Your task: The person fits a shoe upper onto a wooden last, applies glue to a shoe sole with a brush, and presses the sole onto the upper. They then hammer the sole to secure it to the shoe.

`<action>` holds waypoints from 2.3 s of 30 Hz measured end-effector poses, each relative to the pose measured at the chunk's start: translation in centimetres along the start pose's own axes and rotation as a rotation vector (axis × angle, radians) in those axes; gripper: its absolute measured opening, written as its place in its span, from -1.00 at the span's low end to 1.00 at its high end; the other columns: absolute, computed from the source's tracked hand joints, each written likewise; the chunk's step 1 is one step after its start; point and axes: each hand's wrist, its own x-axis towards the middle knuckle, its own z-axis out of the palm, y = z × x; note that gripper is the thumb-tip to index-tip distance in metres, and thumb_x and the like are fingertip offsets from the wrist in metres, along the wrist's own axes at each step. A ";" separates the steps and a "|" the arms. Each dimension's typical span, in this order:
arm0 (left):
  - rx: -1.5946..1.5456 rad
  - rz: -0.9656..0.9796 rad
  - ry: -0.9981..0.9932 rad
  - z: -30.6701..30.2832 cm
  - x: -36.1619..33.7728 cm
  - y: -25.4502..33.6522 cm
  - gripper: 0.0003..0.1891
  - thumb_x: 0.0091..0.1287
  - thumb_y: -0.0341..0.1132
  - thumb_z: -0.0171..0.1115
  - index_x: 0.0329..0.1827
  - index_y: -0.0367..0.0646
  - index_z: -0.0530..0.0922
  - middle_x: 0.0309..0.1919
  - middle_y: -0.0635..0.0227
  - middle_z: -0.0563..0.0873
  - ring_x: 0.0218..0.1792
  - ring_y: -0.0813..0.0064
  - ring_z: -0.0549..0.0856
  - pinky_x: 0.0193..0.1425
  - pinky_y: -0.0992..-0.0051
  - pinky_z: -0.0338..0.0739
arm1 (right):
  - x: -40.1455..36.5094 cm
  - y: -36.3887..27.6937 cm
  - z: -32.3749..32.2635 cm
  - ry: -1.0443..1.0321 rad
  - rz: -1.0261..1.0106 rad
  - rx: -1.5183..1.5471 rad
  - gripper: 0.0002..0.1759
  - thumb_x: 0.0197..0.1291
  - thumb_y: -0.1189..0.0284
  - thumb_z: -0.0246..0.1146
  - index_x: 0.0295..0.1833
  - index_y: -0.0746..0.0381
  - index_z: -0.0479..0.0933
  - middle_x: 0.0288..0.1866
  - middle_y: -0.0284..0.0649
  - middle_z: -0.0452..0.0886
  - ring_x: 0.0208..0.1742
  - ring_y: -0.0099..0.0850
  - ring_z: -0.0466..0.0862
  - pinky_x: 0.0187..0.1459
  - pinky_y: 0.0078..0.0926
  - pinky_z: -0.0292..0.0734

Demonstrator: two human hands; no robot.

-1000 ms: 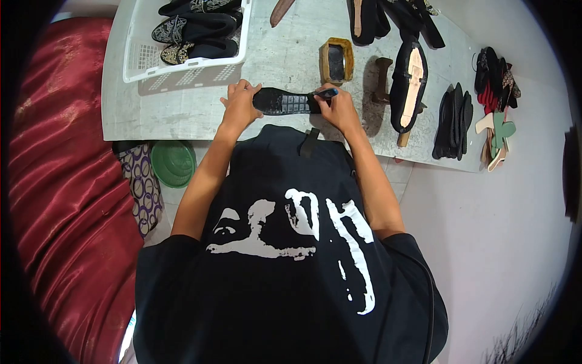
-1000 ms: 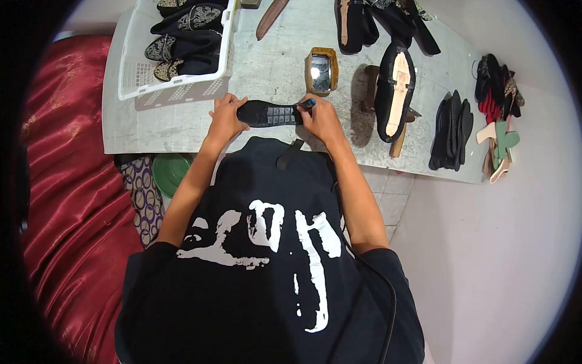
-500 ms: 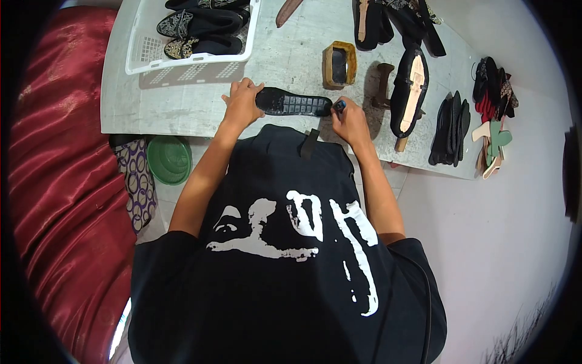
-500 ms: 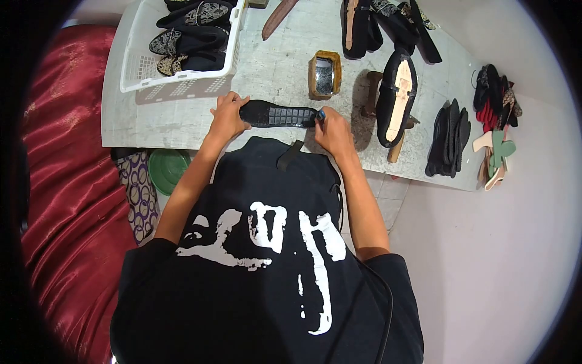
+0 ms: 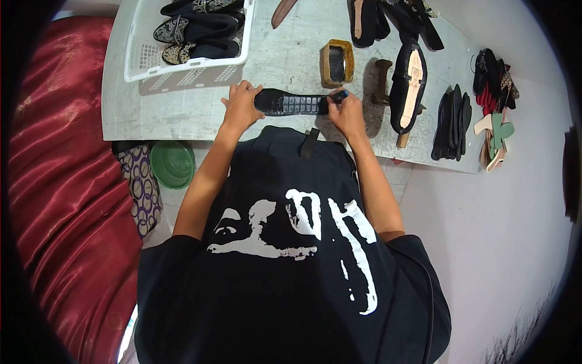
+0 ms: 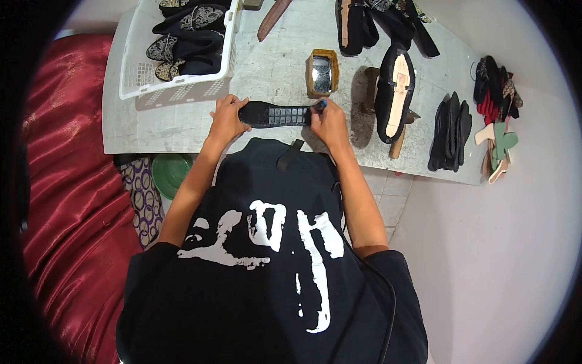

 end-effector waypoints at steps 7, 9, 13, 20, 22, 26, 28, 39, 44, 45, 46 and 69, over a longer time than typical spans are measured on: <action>0.056 0.009 0.023 0.1 -0.3 0.2 -0.08 -0.13 -0.37 0.79 0.47 0.04 0.69 0.21 0.36 0.57 0.35 0.07 0.50 0.37 -0.62 0.41 | -3.7 -0.9 -0.4 0.073 0.020 -0.020 -0.89 0.28 0.55 0.37 -0.15 0.36 0.61 -0.21 0.15 0.69 -0.14 0.25 0.70 -0.12 0.07 0.60; 0.049 0.022 0.016 0.3 -0.4 0.0 -0.11 -0.07 -0.36 0.78 0.48 0.07 0.67 0.22 0.40 0.56 0.36 0.09 0.49 0.40 -0.68 0.35 | -4.2 -1.5 -0.1 0.049 0.053 -0.017 -0.89 0.27 0.55 0.37 -0.15 0.36 0.61 -0.20 0.16 0.69 -0.12 0.26 0.70 -0.11 0.07 0.60; 0.033 0.037 0.046 0.4 -0.7 -0.2 -0.05 -0.03 -0.34 0.77 0.56 0.09 0.59 0.24 0.39 0.55 0.35 0.14 0.52 0.43 -0.67 0.31 | -4.6 -1.8 0.3 0.118 0.121 0.021 -0.88 0.27 0.54 0.39 -0.18 0.37 0.62 -0.22 0.15 0.71 -0.15 0.22 0.72 -0.11 -0.01 0.63; -0.095 0.104 0.049 1.2 -2.4 -3.0 0.05 0.14 -0.38 0.67 0.75 0.14 0.33 0.53 0.34 0.51 0.53 0.09 0.49 0.67 -0.49 0.02 | -4.3 -2.2 0.7 0.161 0.283 -0.065 -0.89 0.28 0.55 0.40 -0.24 0.39 0.65 -0.32 0.09 0.72 -0.27 0.07 0.76 -0.18 -0.14 0.64; -0.128 0.149 0.036 0.5 -2.1 -4.3 0.00 0.18 -0.41 0.64 0.73 0.12 0.35 0.49 0.30 0.58 0.51 0.09 0.53 0.70 -0.41 0.04 | -4.3 -2.9 1.4 0.207 0.294 -0.010 -0.90 0.28 0.55 0.40 -0.22 0.39 0.66 -0.29 0.08 0.73 -0.26 0.07 0.76 -0.18 -0.14 0.65; -0.140 0.267 0.021 -0.7 -1.2 -5.7 -0.12 0.25 -0.44 0.57 0.68 0.10 0.42 0.43 0.23 0.67 0.45 0.10 0.59 0.72 -0.17 0.15 | -4.8 -5.1 3.7 0.353 0.258 0.062 -0.92 0.28 0.57 0.39 -0.19 0.39 0.66 -0.23 0.08 0.73 -0.24 0.08 0.76 -0.16 -0.12 0.65; -0.188 0.283 -0.009 -1.4 -0.6 -5.6 -0.24 0.25 -0.46 0.55 0.58 -0.03 0.53 0.33 0.16 0.72 0.40 0.04 0.62 0.61 0.05 0.35 | -5.4 -5.6 5.6 0.311 0.264 0.073 -0.92 0.29 0.57 0.39 -0.18 0.37 0.64 -0.21 0.08 0.71 -0.19 0.11 0.75 -0.13 -0.09 0.65; -0.332 0.453 -0.098 -0.7 1.1 -2.7 -0.37 0.21 -0.51 0.59 0.40 -0.22 0.65 0.19 0.10 0.76 0.14 0.10 0.79 0.28 0.27 0.67 | -4.3 -1.1 1.8 0.425 0.376 -0.060 -0.88 0.26 0.50 0.45 -0.20 0.35 0.73 -0.34 0.07 0.76 -0.33 -0.05 0.82 -0.26 -0.16 0.68; -0.325 0.477 -0.059 0.4 1.2 -2.8 -0.37 0.17 -0.45 0.63 0.37 -0.20 0.68 0.15 0.12 0.76 0.09 0.11 0.78 0.27 0.31 0.67 | -4.3 -3.3 2.8 0.314 0.319 0.067 -0.86 0.28 0.49 0.47 -0.16 0.35 0.72 -0.27 0.04 0.80 -0.29 -0.13 0.84 -0.20 -0.24 0.72; -0.315 0.476 -0.041 0.8 1.2 -3.3 -0.37 0.16 -0.43 0.64 0.37 -0.18 0.69 0.15 0.13 0.76 0.11 0.10 0.76 0.29 0.32 0.65 | -4.4 -4.2 3.9 0.256 0.304 0.130 -0.85 0.28 0.48 0.48 -0.15 0.35 0.72 -0.25 0.03 0.81 -0.27 -0.14 0.85 -0.18 -0.25 0.73; -0.283 0.450 -0.017 1.0 0.9 -3.8 -0.39 0.14 -0.40 0.66 0.33 -0.16 0.72 0.15 0.16 0.75 0.16 0.11 0.73 0.37 0.25 0.59 | -4.3 -5.2 4.8 0.191 0.252 0.179 -0.85 0.28 0.49 0.49 -0.13 0.34 0.72 -0.23 0.01 0.81 -0.24 -0.16 0.86 -0.16 -0.27 0.73; -0.116 0.317 0.054 0.2 0.8 -5.9 -0.37 -0.05 -0.02 0.79 0.19 0.28 0.87 0.81 0.24 0.15 0.80 0.21 0.12 0.82 -0.24 -0.25 | 2.4 -10.0 8.4 -0.436 -0.220 0.080 -0.76 0.19 0.57 0.39 -0.03 0.35 0.58 -0.13 0.06 0.66 -0.09 0.18 0.70 -0.05 0.04 0.64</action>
